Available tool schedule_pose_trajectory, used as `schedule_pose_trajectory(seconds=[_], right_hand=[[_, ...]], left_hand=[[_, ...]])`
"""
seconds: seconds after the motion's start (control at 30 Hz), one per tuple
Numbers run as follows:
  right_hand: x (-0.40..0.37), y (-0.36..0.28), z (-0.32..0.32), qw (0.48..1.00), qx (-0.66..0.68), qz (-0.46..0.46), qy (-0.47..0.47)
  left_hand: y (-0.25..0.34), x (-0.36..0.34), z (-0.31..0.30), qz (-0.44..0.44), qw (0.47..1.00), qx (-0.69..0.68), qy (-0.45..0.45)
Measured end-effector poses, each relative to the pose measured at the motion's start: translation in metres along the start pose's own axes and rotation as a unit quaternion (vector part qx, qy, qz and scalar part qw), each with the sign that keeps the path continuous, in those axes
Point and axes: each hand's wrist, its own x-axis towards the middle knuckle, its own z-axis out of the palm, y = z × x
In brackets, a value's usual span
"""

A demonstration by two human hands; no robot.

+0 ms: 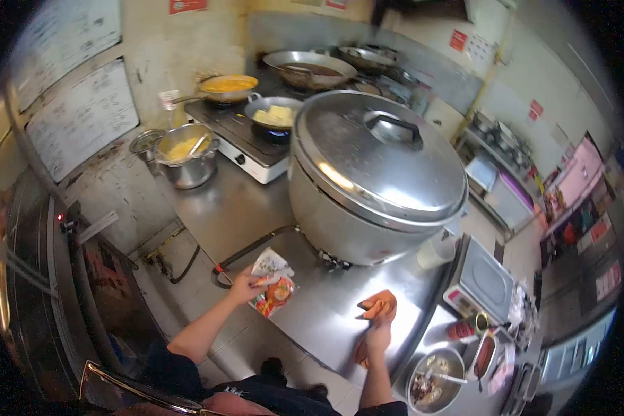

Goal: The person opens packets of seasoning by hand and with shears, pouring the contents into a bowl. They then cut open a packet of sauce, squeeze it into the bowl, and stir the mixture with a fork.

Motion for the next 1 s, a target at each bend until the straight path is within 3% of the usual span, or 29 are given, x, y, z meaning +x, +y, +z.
schedule_pose_trajectory(seconds=[0.03, 0.13, 0.2, 0.23, 0.27, 0.33, 0.4, 0.47, 0.53, 0.6, 0.63, 0.67, 0.7, 0.73, 0.8, 0.87, 0.9, 0.93, 0.97, 1.0], right_hand=[[-0.013, -0.005, 0.016, 0.991, -0.106, -0.067, -0.049], [-0.071, -0.018, 0.092, 0.907, -0.263, -0.132, -0.303], [-0.117, -0.009, 0.111, 0.819, -0.054, -0.42, -0.388], [-0.13, -0.035, 0.099, 0.794, -0.051, -0.379, -0.472], [-0.127, -0.04, 0.086, 0.783, -0.054, -0.388, -0.483], [-0.086, -0.041, 0.061, 0.817, 0.035, -0.308, -0.487], [-0.014, 0.002, 0.04, 0.85, 0.002, -0.232, -0.472], [0.01, -0.045, -0.018, 0.844, -0.007, -0.208, -0.494], [0.024, -0.068, -0.03, 0.903, -0.052, -0.092, -0.416], [0.026, -0.101, -0.04, 0.94, -0.103, 0.027, -0.326], [0.015, -0.167, -0.042, 0.858, -0.267, -0.314, -0.307], [0.017, -0.18, -0.006, 0.856, -0.143, -0.41, -0.282], [0.005, -0.227, 0.025, 0.821, -0.06, -0.452, -0.343], [-0.016, -0.272, 0.055, 0.808, 0.011, -0.433, -0.4], [-0.056, -0.357, 0.118, 0.741, 0.029, -0.511, -0.435], [-0.079, -0.428, 0.205, 0.685, 0.071, -0.557, -0.464], [-0.092, -0.464, 0.252, 0.692, 0.063, -0.541, -0.474], [-0.102, -0.505, 0.301, 0.698, 0.057, -0.526, -0.482], [-0.111, -0.544, 0.351, 0.714, 0.03, -0.527, -0.46], [-0.115, -0.579, 0.402, 0.729, -0.003, -0.525, -0.439]], left_hand=[[0.006, -0.012, -0.004, 0.021, 0.999, -0.022, 0.032], [0.023, -0.051, -0.018, -0.015, 0.994, -0.042, 0.103], [0.049, -0.076, -0.035, -0.032, 0.986, -0.051, 0.156], [0.058, -0.087, -0.041, -0.042, 0.979, -0.068, 0.187], [0.061, -0.102, -0.05, -0.054, 0.974, -0.069, 0.209], [0.065, -0.133, -0.075, -0.078, 0.959, -0.058, 0.267], [0.076, -0.165, -0.105, -0.085, 0.939, -0.028, 0.332], [0.104, -0.186, -0.136, -0.097, 0.921, -0.01, 0.377], [0.099, -0.206, -0.159, -0.075, 0.904, 0.014, 0.421], [0.094, -0.211, -0.173, -0.083, 0.872, -0.049, 0.481], [0.09, -0.21, -0.181, -0.085, 0.863, -0.055, 0.495], [0.082, -0.206, -0.191, -0.09, 0.86, -0.056, 0.499], [0.071, -0.201, -0.203, -0.092, 0.854, -0.049, 0.51], [0.06, -0.193, -0.217, -0.091, 0.849, -0.04, 0.519], [0.033, -0.17, -0.252, -0.041, 0.843, -0.093, 0.529], [-0.005, -0.156, -0.299, -0.074, 0.858, -0.007, 0.508], [-0.013, -0.144, -0.328, -0.091, 0.874, 0.026, 0.476], [-0.039, -0.131, -0.353, -0.046, 0.863, 0.055, 0.501], [-0.055, -0.12, -0.377, -0.053, 0.857, 0.058, 0.509], [-0.07, -0.112, -0.398, -0.082, 0.853, 0.003, 0.516]])
